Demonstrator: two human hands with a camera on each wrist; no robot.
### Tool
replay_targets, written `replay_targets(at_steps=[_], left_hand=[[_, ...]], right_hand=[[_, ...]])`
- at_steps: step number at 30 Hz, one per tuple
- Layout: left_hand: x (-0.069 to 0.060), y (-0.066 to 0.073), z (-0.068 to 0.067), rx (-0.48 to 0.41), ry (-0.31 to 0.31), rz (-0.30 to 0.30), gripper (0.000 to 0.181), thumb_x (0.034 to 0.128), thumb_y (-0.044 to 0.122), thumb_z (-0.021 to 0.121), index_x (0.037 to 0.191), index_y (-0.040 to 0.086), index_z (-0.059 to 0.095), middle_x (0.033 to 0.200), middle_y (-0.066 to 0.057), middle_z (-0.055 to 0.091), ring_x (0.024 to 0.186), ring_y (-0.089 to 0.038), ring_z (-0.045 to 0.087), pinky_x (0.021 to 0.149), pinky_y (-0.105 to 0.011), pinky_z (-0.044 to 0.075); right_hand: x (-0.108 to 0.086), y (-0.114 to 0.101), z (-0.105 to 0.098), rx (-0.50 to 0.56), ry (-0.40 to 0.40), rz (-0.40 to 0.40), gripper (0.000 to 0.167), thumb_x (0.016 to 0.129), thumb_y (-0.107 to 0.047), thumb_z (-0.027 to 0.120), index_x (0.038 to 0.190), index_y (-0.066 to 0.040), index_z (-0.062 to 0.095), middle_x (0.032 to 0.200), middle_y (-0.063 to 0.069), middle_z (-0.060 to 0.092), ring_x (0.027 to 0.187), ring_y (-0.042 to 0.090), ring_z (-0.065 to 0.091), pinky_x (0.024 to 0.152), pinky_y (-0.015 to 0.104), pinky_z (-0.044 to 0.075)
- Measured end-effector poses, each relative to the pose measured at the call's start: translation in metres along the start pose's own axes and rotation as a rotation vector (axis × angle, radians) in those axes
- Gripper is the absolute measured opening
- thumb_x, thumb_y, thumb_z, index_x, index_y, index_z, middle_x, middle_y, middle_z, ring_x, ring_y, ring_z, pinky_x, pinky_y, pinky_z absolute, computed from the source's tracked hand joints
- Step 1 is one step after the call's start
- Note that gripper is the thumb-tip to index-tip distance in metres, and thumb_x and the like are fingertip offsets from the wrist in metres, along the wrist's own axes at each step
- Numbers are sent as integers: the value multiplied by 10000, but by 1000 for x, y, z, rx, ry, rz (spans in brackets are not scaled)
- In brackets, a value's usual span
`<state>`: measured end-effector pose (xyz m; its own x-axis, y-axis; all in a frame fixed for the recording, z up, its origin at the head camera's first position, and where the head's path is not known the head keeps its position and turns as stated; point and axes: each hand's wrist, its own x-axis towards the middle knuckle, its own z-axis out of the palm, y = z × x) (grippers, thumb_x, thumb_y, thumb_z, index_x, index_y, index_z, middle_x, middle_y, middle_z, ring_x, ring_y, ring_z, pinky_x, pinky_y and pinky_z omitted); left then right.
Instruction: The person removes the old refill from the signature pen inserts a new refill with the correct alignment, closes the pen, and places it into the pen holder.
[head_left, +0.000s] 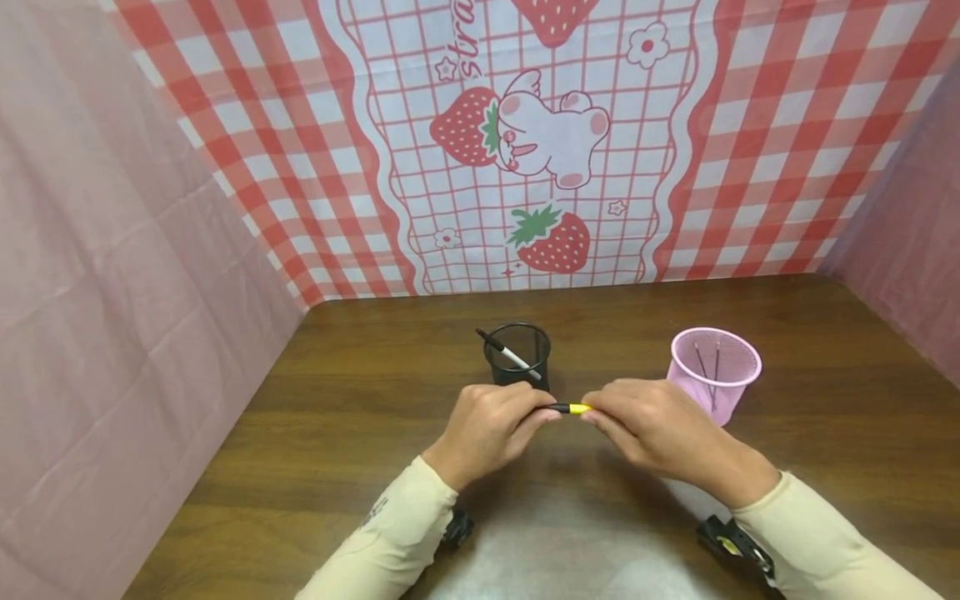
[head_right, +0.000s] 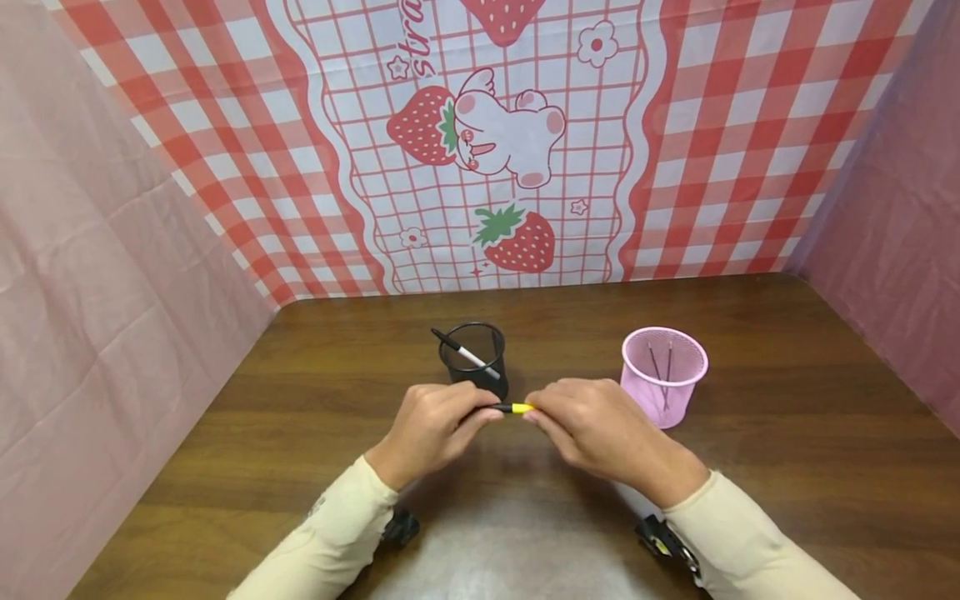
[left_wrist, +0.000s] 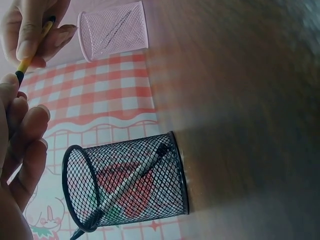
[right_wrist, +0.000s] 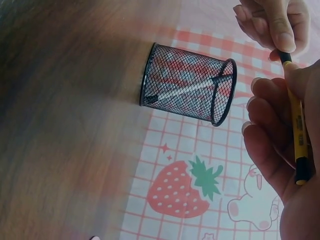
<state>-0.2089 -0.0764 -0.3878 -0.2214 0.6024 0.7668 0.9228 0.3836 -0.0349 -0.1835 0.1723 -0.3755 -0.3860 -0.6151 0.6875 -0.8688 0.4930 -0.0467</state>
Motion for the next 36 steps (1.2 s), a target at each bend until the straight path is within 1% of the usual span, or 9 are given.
replay_targets(at_steps=[7, 14, 16, 18, 22, 24, 28, 32, 36], left_hand=[[1, 0, 1, 21, -14, 8, 125, 950, 237, 712, 972, 113, 716, 799, 84, 621, 623, -4, 541, 547, -187, 458], [3, -1, 2, 28, -56, -3, 128, 967, 251, 692, 985, 126, 713, 822, 93, 625, 657, 10, 545, 569, -176, 452], [4, -1, 2, 25, -71, -11, 123, 948, 244, 714, 997, 131, 715, 834, 97, 631, 670, 20, 544, 574, -168, 451], [4, -1, 1, 18, -88, -22, 162, 925, 240, 741, 1040, 128, 712, 867, 92, 648, 699, 23, 558, 591, -164, 461], [5, -1, 2, 3, -107, -47, 325, 888, 248, 786, 1156, 99, 677, 985, 48, 696, 792, 4, 626, 646, -165, 504], [6, -2, 3, -3, -107, -53, 350, 893, 254, 783, 1176, 90, 659, 1027, 33, 703, 831, -7, 646, 673, -165, 517], [9, -2, 6, -12, -97, -52, 253, 922, 249, 753, 1112, 110, 662, 987, 59, 684, 823, 5, 630, 684, -159, 507], [11, -1, 8, -2, -72, -31, 180, 934, 230, 739, 1060, 118, 676, 915, 73, 671, 759, 9, 603, 647, -158, 494], [12, 0, 11, 16, -36, 0, 155, 928, 220, 745, 1033, 119, 691, 880, 78, 682, 732, 7, 611, 636, -171, 503]], right_hand=[[1, 0, -1, -32, 9, -23, 327, 1063, -327, 493, 980, -108, 722, 789, -84, 624, 654, 45, 569, 575, 285, 510], [0, 2, -3, -54, 10, -26, 294, 1050, -321, 526, 979, -113, 722, 768, -89, 601, 630, 48, 544, 553, 277, 489], [0, 3, -3, -55, 7, -21, 291, 1048, -321, 528, 978, -116, 723, 771, -89, 606, 634, 47, 550, 555, 282, 493], [0, 3, -2, -54, 9, -17, 289, 1049, -322, 527, 979, -122, 724, 774, -92, 609, 639, 47, 557, 557, 287, 497], [0, 4, -1, -61, 29, -23, 323, 1059, -341, 499, 976, -127, 725, 778, -95, 618, 643, 43, 568, 552, 289, 500], [-1, 4, -2, -69, 32, -20, 336, 1060, -352, 491, 976, -129, 727, 784, -96, 624, 650, 45, 577, 557, 289, 504], [-1, 5, -5, -83, 40, -10, 338, 1054, -366, 499, 970, -137, 733, 792, -98, 635, 658, 46, 585, 557, 291, 505], [0, 4, -7, -76, 42, -1, 337, 1051, -370, 501, 960, -146, 736, 798, -102, 639, 650, 36, 570, 543, 279, 491], [-1, 4, -9, -78, 18, 14, 333, 1045, -377, 504, 951, -161, 739, 801, -113, 642, 648, 24, 562, 546, 267, 488]])
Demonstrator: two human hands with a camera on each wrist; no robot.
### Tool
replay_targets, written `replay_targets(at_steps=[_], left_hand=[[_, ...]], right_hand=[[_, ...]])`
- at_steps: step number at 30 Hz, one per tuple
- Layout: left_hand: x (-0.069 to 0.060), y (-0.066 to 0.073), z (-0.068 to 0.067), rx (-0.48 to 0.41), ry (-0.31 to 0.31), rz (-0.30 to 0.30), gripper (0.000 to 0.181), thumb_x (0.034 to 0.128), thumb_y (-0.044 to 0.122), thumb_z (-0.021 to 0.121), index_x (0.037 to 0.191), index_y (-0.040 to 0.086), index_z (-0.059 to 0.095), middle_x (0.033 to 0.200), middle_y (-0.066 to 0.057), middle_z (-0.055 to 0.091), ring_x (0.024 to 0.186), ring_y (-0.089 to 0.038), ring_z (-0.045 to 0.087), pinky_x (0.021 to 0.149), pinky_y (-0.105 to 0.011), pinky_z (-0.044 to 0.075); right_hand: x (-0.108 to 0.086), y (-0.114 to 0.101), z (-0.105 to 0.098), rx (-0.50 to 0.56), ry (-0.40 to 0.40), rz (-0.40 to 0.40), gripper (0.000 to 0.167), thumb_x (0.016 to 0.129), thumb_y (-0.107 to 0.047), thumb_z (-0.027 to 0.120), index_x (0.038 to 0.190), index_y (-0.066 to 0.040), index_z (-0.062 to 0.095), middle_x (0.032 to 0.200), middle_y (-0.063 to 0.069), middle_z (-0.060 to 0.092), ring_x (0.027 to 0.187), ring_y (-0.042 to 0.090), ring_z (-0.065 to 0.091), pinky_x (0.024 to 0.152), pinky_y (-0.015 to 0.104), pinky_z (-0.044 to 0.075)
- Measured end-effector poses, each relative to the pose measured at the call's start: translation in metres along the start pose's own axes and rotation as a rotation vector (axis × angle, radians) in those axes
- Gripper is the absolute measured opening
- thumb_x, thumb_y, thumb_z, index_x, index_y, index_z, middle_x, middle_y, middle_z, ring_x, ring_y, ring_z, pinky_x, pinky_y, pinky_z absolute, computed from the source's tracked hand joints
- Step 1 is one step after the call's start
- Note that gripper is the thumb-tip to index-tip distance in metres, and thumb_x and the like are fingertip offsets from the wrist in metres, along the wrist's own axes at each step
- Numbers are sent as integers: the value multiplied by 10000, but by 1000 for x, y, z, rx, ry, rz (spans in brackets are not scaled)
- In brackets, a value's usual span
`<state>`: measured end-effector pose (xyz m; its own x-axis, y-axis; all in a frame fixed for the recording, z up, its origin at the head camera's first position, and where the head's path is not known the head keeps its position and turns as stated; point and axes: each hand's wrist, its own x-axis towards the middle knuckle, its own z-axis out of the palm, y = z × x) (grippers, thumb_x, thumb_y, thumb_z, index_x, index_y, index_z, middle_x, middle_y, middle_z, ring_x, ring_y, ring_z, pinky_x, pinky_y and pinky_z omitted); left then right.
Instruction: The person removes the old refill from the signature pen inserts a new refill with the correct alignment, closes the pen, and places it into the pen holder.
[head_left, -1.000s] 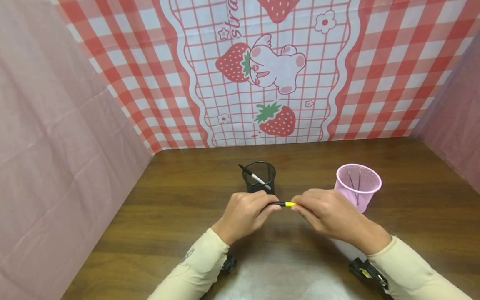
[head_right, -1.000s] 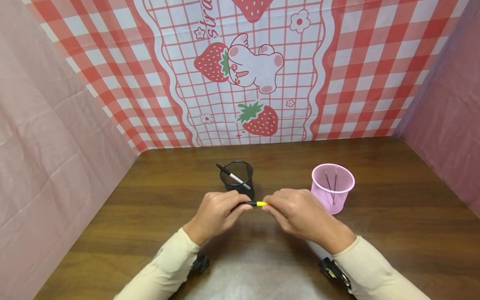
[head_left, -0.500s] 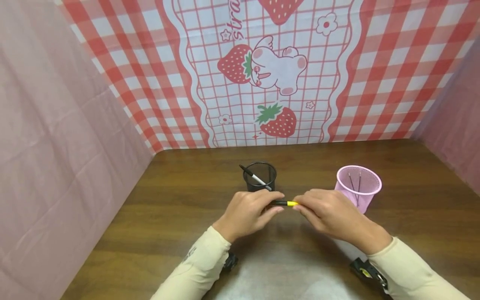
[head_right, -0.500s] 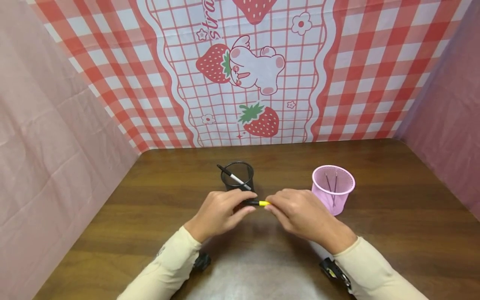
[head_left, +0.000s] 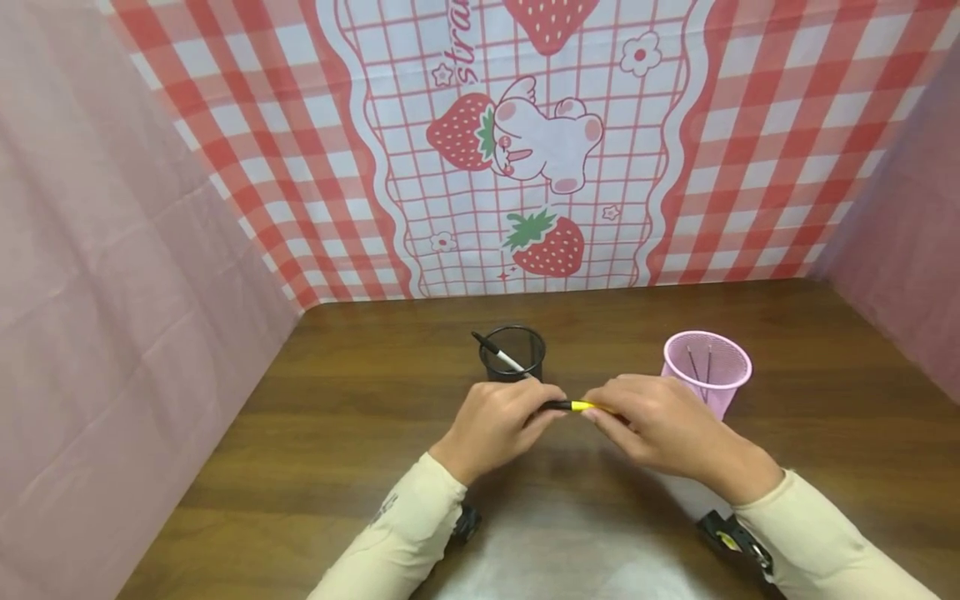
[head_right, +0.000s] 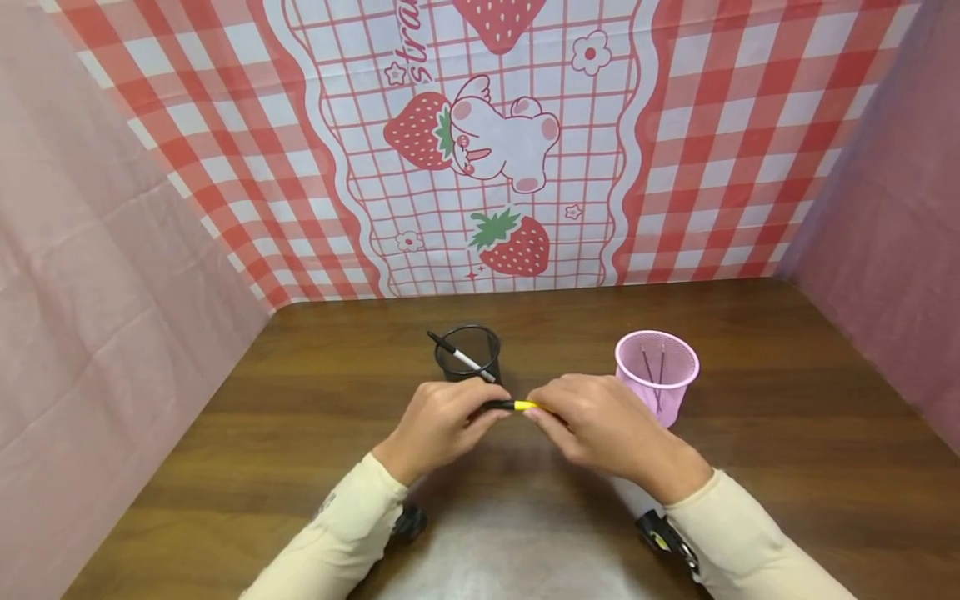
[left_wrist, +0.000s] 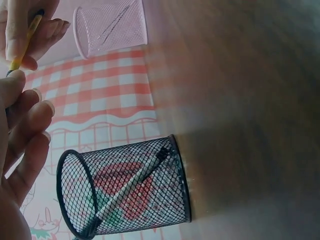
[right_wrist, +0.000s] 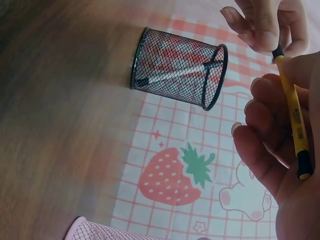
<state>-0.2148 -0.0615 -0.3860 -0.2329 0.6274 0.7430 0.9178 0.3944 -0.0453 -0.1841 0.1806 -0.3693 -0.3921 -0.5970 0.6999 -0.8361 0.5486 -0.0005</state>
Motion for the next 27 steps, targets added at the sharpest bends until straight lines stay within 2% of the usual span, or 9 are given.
replay_targets(at_steps=[8, 21, 27], left_hand=[[-2, -1, 0, 41, 24, 39, 143, 899, 206, 776, 1000, 122, 720, 860, 73, 725, 726, -10, 662, 657, -194, 539], [-4, -3, -7, 65, -30, 26, 145, 894, 233, 781, 972, 139, 704, 834, 91, 720, 707, -11, 661, 633, -213, 535], [-4, -4, -7, 66, -36, 32, 131, 913, 249, 761, 961, 145, 697, 815, 98, 717, 687, -4, 658, 617, -212, 537]], right_hand=[[1, 0, 1, -30, -7, -7, 329, 1042, -379, 501, 947, -178, 743, 770, -124, 618, 624, 20, 537, 526, 282, 480], [2, 0, 3, 0, -10, -28, 328, 1052, -355, 505, 990, -147, 751, 771, -112, 600, 632, 30, 523, 532, 259, 475], [2, 0, 4, -10, 22, -37, 311, 1042, -353, 527, 992, -144, 752, 789, -114, 609, 632, 13, 508, 513, 223, 451]])
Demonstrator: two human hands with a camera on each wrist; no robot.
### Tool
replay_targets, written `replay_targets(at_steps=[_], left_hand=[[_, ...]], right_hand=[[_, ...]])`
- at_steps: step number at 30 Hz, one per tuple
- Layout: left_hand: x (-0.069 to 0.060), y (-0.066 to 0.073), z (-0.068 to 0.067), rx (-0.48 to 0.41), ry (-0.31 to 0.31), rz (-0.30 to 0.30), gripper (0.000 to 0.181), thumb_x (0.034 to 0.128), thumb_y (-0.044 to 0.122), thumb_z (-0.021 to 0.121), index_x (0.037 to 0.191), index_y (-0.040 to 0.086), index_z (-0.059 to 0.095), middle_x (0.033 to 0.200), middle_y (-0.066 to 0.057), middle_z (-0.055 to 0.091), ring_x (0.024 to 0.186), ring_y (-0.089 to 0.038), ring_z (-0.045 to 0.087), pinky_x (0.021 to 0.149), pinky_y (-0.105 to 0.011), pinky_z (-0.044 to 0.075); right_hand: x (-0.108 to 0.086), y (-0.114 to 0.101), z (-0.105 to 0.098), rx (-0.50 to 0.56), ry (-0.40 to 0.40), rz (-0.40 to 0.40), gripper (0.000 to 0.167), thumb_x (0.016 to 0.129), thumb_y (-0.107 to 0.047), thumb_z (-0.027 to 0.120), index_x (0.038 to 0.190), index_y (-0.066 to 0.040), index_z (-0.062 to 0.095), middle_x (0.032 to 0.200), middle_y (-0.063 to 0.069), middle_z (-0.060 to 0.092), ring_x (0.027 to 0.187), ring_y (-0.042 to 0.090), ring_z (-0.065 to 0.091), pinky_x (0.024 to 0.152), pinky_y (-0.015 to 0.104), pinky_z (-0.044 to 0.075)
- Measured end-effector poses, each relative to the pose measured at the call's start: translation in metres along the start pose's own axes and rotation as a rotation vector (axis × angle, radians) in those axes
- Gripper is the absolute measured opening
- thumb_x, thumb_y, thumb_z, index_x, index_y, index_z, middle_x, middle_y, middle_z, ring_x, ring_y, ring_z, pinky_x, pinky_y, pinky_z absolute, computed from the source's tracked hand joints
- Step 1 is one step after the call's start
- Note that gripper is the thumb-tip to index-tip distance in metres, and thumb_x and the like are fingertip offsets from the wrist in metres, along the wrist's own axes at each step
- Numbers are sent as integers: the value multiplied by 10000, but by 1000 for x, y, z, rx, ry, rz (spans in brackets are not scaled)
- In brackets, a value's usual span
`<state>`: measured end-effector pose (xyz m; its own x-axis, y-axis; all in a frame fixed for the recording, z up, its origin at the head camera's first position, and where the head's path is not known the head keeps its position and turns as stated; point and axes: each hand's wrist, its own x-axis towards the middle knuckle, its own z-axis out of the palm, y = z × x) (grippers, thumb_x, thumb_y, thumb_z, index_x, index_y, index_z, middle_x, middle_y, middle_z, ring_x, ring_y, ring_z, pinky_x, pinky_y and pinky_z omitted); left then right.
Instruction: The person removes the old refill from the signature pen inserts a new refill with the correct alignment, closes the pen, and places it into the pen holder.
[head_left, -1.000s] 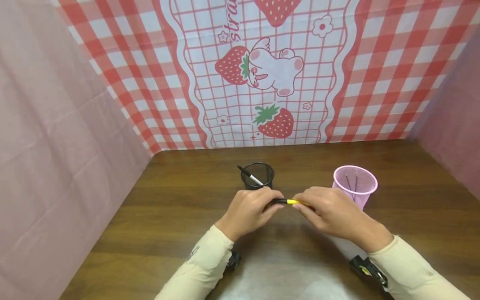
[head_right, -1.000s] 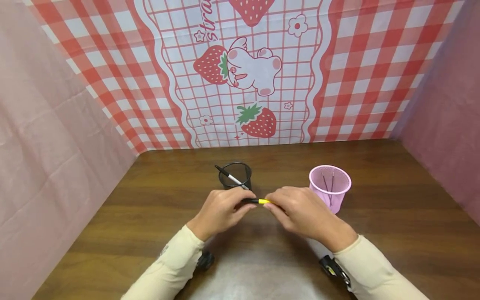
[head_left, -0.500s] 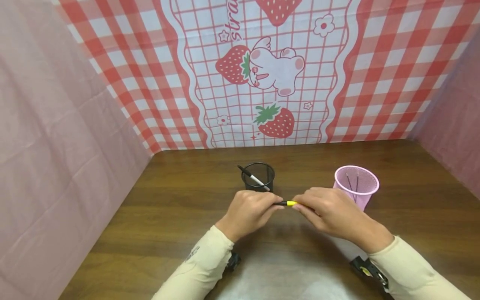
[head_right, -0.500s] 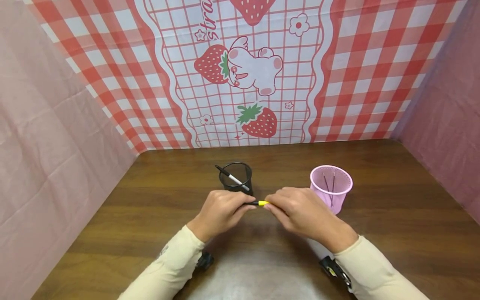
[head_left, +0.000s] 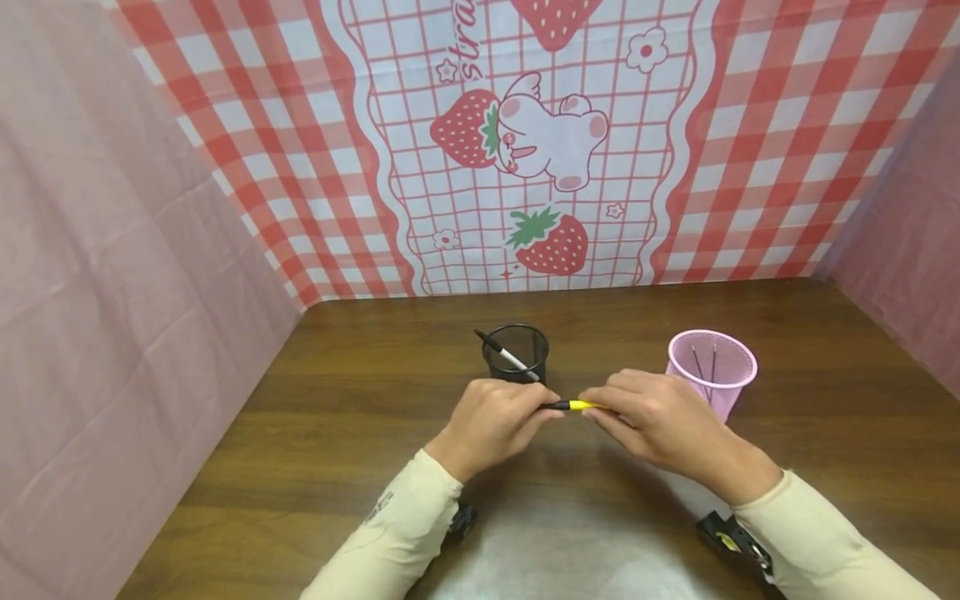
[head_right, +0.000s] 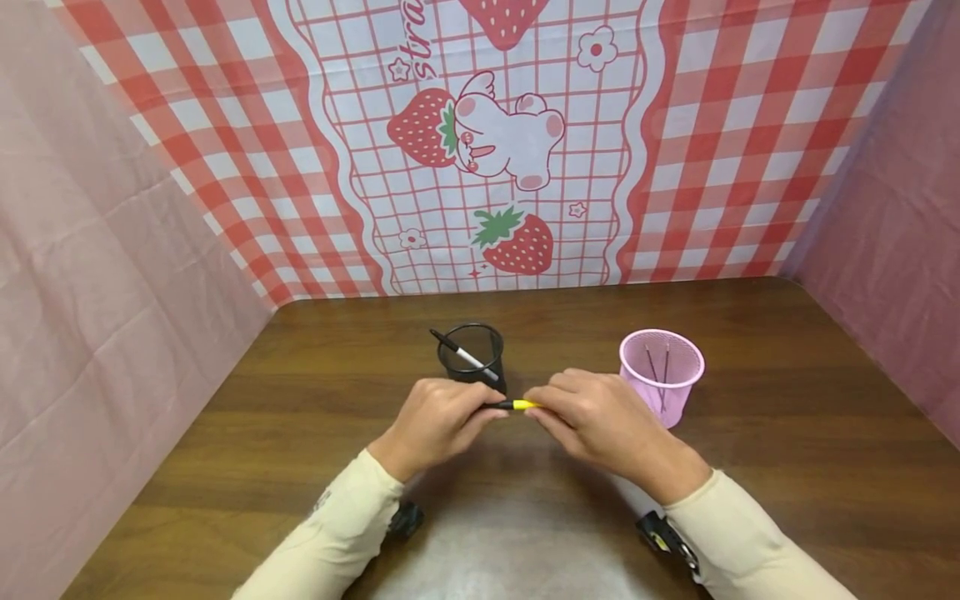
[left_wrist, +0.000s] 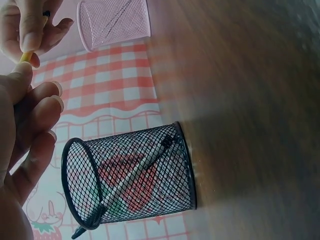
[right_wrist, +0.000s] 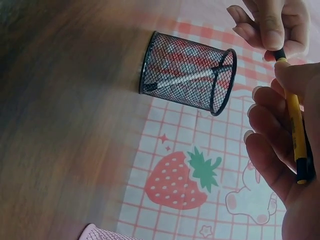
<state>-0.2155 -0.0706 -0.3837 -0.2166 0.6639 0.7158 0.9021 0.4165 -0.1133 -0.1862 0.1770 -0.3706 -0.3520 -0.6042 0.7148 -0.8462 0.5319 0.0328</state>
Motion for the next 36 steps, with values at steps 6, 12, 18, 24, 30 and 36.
replay_targets(at_steps=[6, 12, 18, 24, 30, 36], left_hand=[[-2, -2, 1, 0, -7, 1, 126, 918, 254, 756, 958, 153, 692, 800, 107, 711, 662, 10, 642, 607, -197, 531], [-2, -2, 2, 5, -13, -3, 130, 934, 279, 738, 953, 161, 688, 788, 113, 703, 653, 16, 633, 602, -191, 526], [-4, -3, 4, 6, -24, -3, 129, 911, 266, 762, 949, 164, 692, 794, 110, 705, 663, 13, 637, 609, -192, 527], [-5, -3, 4, 3, -35, -4, 137, 893, 240, 782, 959, 155, 697, 806, 102, 710, 672, 8, 641, 613, -187, 526], [-6, -2, 3, 8, -25, -4, 137, 906, 257, 768, 964, 152, 701, 815, 101, 711, 683, 10, 638, 624, -193, 525], [-5, -1, 4, 24, -14, -2, 145, 944, 300, 723, 972, 159, 701, 816, 109, 712, 686, 12, 638, 627, -207, 525]], right_hand=[[1, -1, 3, -16, 39, -11, 305, 1034, -352, 535, 974, -143, 748, 796, -109, 606, 641, 16, 508, 506, 209, 434], [0, 0, 6, -29, 58, -31, 284, 1021, -334, 538, 950, -134, 727, 810, -102, 609, 664, 31, 529, 518, 227, 457], [-1, 0, 7, 3, 17, 24, 199, 964, -335, 626, 932, -153, 699, 803, -111, 618, 670, 13, 544, 529, 235, 476], [-3, 0, 4, 29, -33, 85, 186, 925, -331, 675, 986, -160, 717, 829, -110, 638, 675, 40, 580, 547, 269, 494], [-5, 1, 2, -5, -87, 106, 145, 932, -291, 684, 1022, -189, 735, 807, -149, 589, 666, 17, 537, 529, 275, 467], [-5, 2, 1, 14, -86, 86, 125, 989, -281, 632, 971, -205, 729, 812, -161, 593, 662, 0, 526, 539, 270, 470]])
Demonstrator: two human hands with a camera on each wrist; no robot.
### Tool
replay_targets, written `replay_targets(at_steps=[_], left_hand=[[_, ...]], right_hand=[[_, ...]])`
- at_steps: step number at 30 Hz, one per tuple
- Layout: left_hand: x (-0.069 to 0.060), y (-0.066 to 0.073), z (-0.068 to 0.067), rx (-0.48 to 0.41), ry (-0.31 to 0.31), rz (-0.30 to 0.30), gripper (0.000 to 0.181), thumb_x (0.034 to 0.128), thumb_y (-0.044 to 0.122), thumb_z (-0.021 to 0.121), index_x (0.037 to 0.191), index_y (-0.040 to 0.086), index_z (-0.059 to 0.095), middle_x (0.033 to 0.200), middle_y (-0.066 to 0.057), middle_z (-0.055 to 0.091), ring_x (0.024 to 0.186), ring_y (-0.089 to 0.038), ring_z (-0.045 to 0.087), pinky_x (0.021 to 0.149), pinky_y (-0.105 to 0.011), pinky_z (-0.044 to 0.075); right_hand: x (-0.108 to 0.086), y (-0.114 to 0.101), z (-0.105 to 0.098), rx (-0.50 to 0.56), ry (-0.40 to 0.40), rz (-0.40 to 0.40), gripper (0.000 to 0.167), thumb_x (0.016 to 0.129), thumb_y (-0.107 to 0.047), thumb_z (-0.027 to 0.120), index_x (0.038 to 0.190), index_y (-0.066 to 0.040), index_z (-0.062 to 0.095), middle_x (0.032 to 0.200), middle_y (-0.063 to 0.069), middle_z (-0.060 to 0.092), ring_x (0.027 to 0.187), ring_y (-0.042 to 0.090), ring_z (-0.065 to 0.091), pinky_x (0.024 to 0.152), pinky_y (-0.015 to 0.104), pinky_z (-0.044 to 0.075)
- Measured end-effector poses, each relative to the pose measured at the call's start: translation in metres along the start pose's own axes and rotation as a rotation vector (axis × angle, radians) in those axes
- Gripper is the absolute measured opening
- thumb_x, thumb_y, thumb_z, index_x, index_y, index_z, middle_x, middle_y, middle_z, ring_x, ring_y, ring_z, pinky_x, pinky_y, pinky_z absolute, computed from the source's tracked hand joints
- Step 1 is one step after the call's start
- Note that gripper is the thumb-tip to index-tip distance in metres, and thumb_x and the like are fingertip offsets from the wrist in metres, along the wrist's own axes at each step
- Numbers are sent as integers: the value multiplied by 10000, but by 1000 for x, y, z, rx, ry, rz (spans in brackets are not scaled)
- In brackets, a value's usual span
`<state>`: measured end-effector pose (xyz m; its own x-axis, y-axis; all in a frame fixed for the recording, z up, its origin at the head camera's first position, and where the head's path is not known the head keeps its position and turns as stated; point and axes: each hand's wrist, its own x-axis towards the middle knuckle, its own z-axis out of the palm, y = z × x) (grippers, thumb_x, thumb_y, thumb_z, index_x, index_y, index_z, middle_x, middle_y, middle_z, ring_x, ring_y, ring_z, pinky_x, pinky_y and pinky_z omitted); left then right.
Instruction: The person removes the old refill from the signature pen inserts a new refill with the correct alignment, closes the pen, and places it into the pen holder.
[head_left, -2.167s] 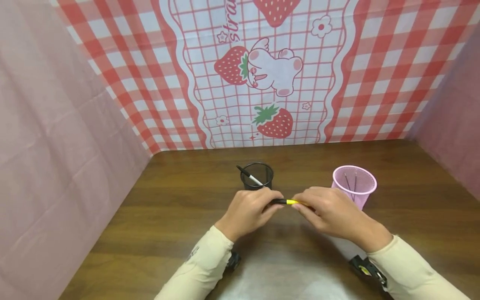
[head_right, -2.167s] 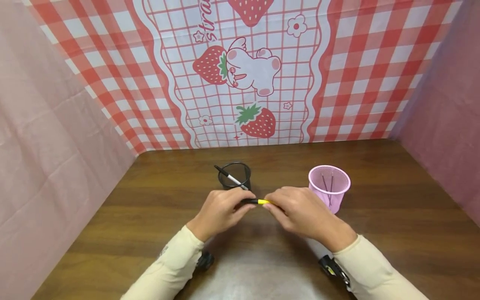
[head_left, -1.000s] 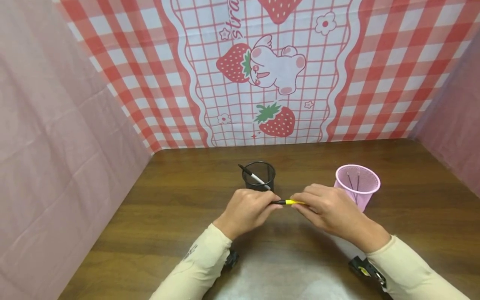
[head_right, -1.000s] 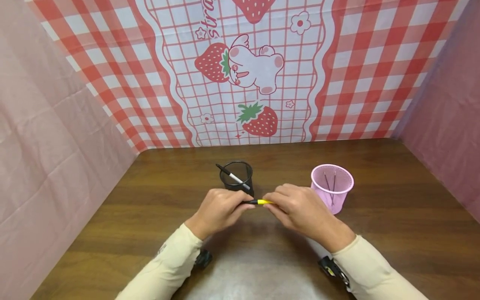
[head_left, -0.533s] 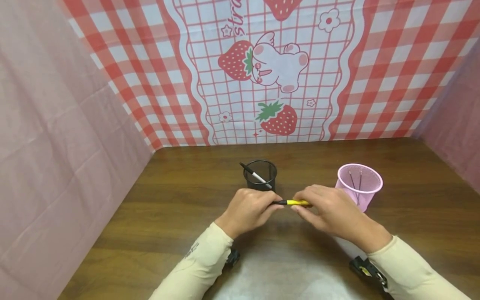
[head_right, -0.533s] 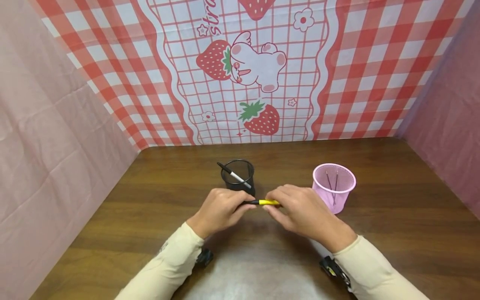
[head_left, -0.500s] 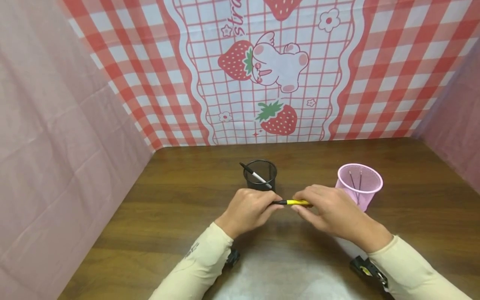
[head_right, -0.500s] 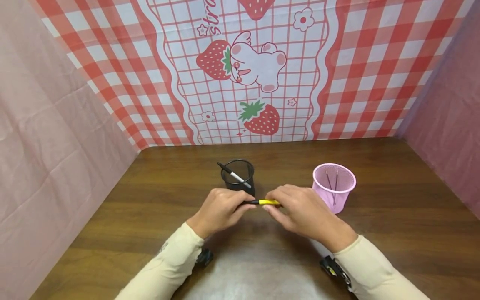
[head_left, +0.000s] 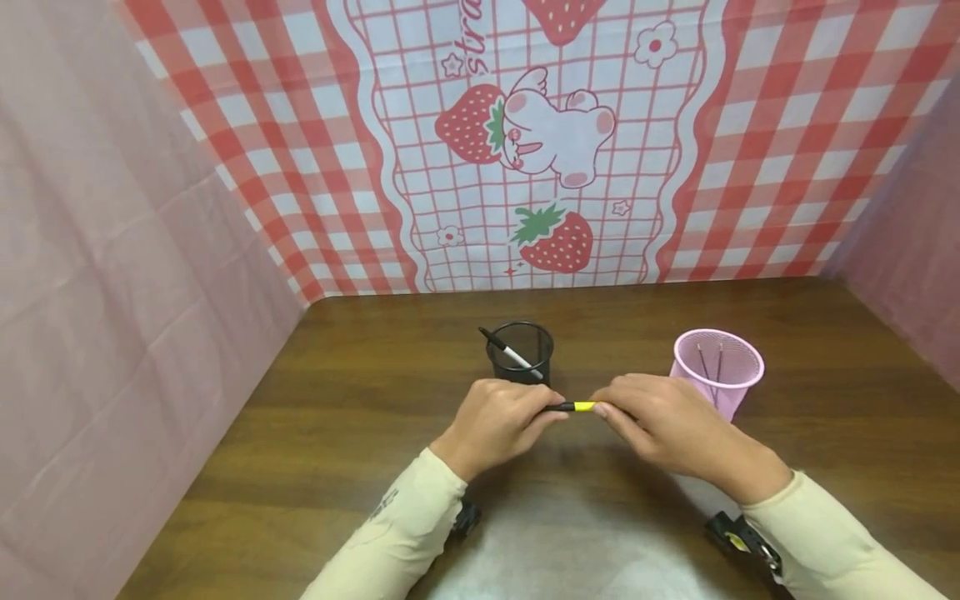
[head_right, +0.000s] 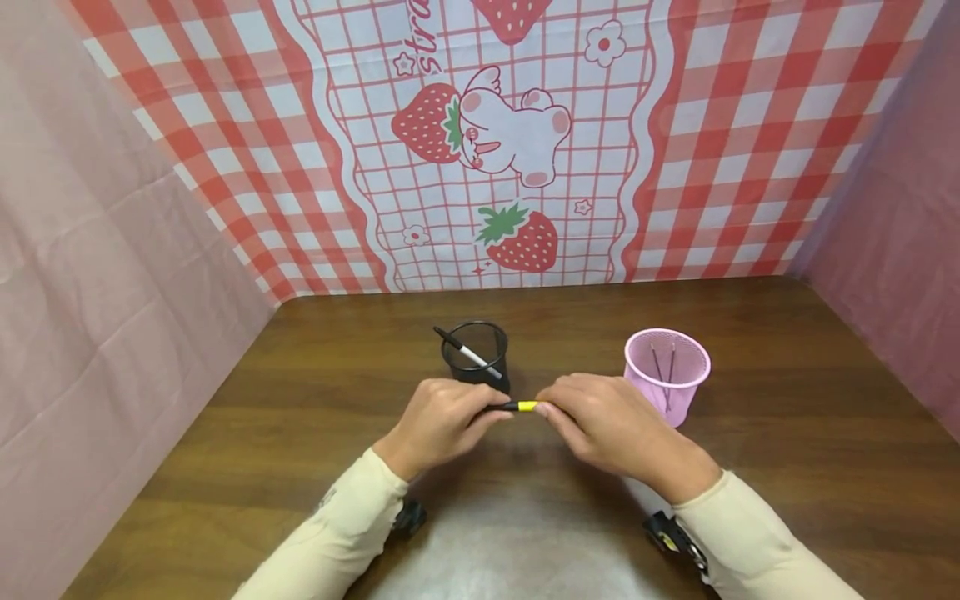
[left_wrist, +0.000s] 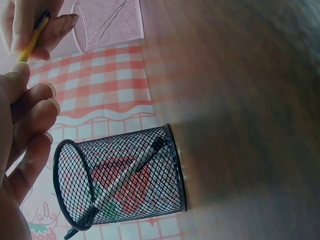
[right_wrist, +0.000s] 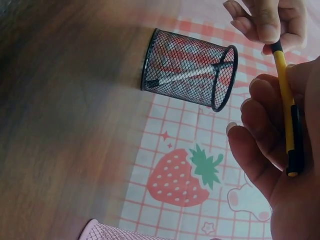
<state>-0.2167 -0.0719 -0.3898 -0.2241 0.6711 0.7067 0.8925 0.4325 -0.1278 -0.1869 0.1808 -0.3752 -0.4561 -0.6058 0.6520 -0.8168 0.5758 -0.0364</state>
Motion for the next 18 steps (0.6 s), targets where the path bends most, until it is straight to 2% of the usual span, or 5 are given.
replay_targets(at_steps=[5, 8, 11, 14, 18], left_hand=[[0, 0, 0, 0, 9, 0, 150, 919, 294, 753, 965, 163, 697, 811, 113, 714, 683, 10, 643, 617, -212, 528], [0, 1, 0, -3, 6, -2, 159, 906, 288, 767, 970, 161, 696, 818, 111, 716, 689, 8, 644, 621, -215, 529], [0, 1, 0, -6, 2, -5, 168, 890, 277, 784, 969, 160, 695, 817, 110, 715, 685, 8, 642, 620, -212, 527], [-1, 0, -1, -11, -2, -10, 178, 875, 267, 799, 966, 156, 693, 813, 107, 715, 675, 7, 639, 613, -208, 523], [-1, 0, -1, -13, -7, -10, 181, 872, 261, 802, 962, 150, 690, 803, 103, 711, 662, 5, 634, 602, -206, 518]], right_hand=[[0, 0, 1, 21, 14, -12, 325, 1058, -404, 485, 956, -194, 711, 816, -161, 588, 663, -16, 502, 547, 234, 456], [1, -1, 2, 26, 16, -11, 208, 1023, -341, 585, 950, -188, 705, 811, -155, 582, 659, -14, 496, 541, 227, 446], [1, -1, 1, 32, 11, -7, 50, 934, -230, 704, 945, -181, 698, 811, -147, 582, 657, -10, 488, 537, 219, 438], [2, -2, 1, 32, 3, 4, 94, 872, -177, 754, 944, -178, 693, 819, -143, 591, 660, -12, 485, 537, 212, 439], [2, -3, 0, 37, -12, 26, 82, 900, -219, 744, 944, -181, 686, 826, -147, 595, 672, -19, 489, 546, 203, 451]])
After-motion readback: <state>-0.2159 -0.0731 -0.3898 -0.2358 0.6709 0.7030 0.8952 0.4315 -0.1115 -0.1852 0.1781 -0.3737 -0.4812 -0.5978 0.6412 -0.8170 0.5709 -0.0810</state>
